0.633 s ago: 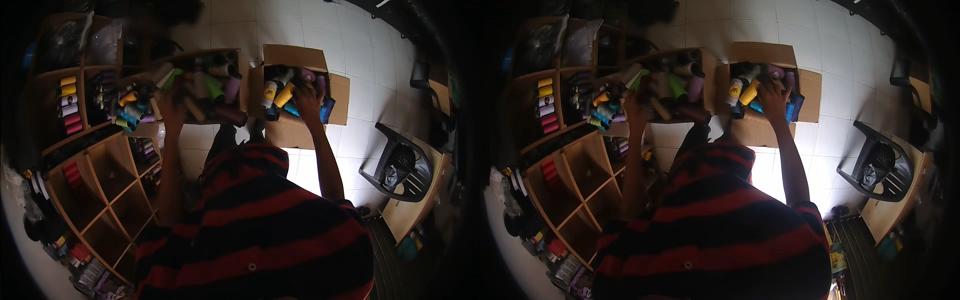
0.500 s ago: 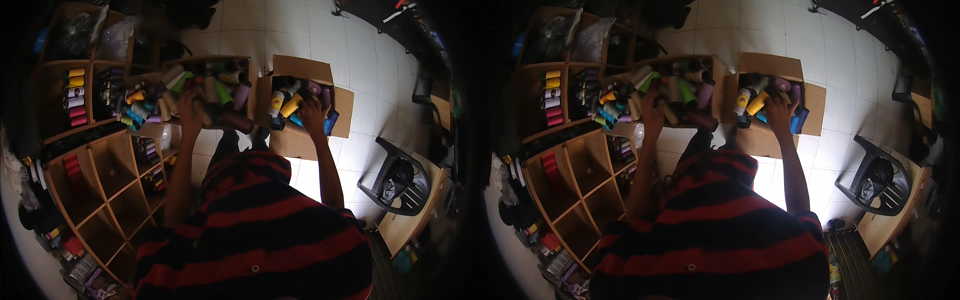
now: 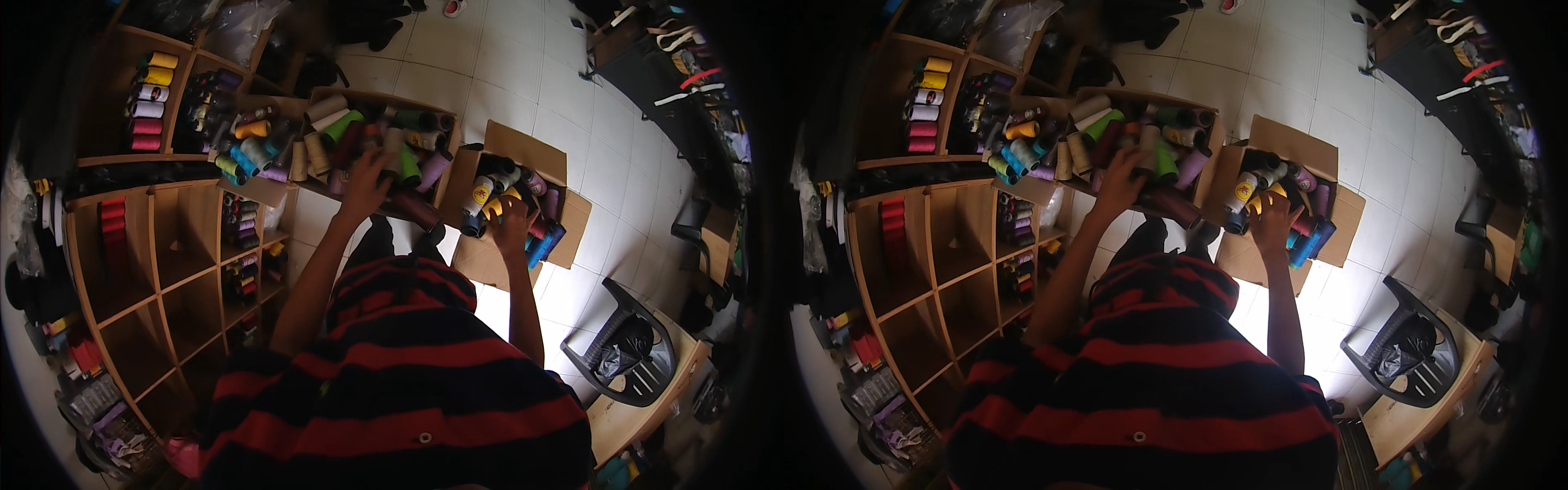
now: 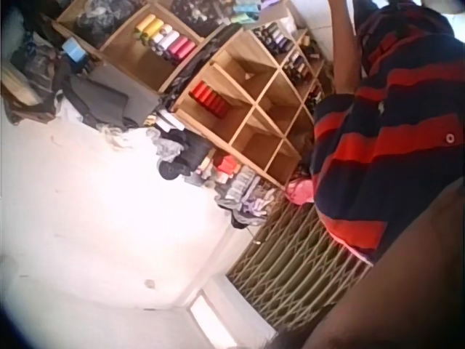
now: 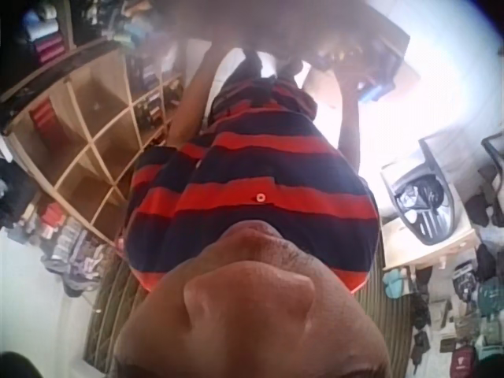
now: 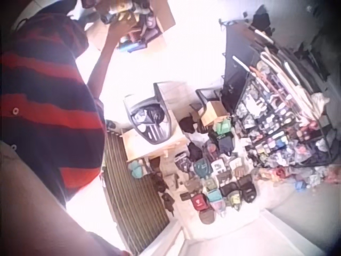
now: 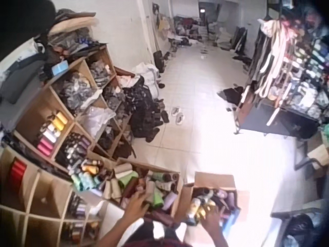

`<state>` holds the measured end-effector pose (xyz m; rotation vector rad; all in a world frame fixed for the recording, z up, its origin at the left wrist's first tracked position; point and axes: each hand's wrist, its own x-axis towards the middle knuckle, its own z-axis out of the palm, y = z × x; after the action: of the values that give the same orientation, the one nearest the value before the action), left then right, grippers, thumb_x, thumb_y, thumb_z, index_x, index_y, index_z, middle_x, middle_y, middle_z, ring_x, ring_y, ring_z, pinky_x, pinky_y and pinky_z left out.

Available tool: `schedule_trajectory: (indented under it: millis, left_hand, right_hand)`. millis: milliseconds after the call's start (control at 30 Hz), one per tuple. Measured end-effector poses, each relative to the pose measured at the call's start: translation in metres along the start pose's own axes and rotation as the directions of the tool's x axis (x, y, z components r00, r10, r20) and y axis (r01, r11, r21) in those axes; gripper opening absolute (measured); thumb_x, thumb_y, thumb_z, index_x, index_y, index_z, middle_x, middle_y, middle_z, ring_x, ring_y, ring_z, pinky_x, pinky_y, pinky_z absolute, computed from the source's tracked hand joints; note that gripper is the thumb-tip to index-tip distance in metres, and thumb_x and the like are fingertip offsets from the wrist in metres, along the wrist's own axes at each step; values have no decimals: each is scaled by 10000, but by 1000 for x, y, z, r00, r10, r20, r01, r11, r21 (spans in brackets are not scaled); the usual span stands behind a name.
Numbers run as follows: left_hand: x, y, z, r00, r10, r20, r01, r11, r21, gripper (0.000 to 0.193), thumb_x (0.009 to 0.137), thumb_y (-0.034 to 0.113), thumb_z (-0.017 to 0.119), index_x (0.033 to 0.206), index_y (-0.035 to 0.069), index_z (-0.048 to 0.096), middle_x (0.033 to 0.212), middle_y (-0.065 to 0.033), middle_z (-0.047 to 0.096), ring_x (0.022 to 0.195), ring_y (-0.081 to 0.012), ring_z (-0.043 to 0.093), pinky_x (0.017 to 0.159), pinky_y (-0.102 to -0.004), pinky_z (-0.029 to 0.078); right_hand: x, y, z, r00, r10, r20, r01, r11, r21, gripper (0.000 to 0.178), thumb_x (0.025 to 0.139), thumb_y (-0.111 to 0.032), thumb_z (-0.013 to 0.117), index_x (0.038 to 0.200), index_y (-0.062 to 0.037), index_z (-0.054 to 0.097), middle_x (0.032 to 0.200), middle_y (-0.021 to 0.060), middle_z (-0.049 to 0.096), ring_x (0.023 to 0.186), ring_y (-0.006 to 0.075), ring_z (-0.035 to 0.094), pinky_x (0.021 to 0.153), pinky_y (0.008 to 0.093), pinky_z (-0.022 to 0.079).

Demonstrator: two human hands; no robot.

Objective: The person picks up several large thread spools from cardboard boxes on the floor and places them onto a wooden shelf.

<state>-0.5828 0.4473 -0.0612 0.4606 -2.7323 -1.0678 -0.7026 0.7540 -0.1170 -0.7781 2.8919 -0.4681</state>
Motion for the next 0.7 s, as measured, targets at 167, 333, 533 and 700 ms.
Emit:
schedule_trajectory:
  millis: [167,333,533,700]
  left_hand:
    - [6,-6,-12,1000,-6,-12,5,995,-104,469,759,-44,569,1210,85,570,1245,-174,492,1102,-377,525,926,-424,440]
    - [31,-15,-29,988,20,-155,-49,982,-184,420,766,-81,513,1148,57,621,1093,-181,586,947,-358,606,800,-387,501]
    - [84,-56,-45,984,32,-176,-82,954,-289,368,802,-71,509,1131,40,630,859,-127,632,556,-153,632,531,-288,519]
    - [124,-95,-51,988,-128,82,151,881,-449,307,838,-32,517,1128,1,614,822,-133,676,556,-148,646,542,-273,525]
  right_hand:
    - [25,-81,7,978,-205,30,186,931,314,435,774,-262,696,1155,-87,578,1137,126,557,1045,326,543,895,509,410]
    - [38,-165,6,974,-223,37,200,926,321,551,745,-290,721,1190,-26,531,1114,172,552,973,361,571,758,456,481]
    - [38,-186,33,997,-36,62,26,989,148,655,726,-309,732,1263,-54,459,1129,167,527,990,376,562,773,482,476]
    - [42,-200,38,981,131,140,-150,979,136,668,724,-295,725,1277,-51,439,1131,181,535,1034,377,561,816,486,472]
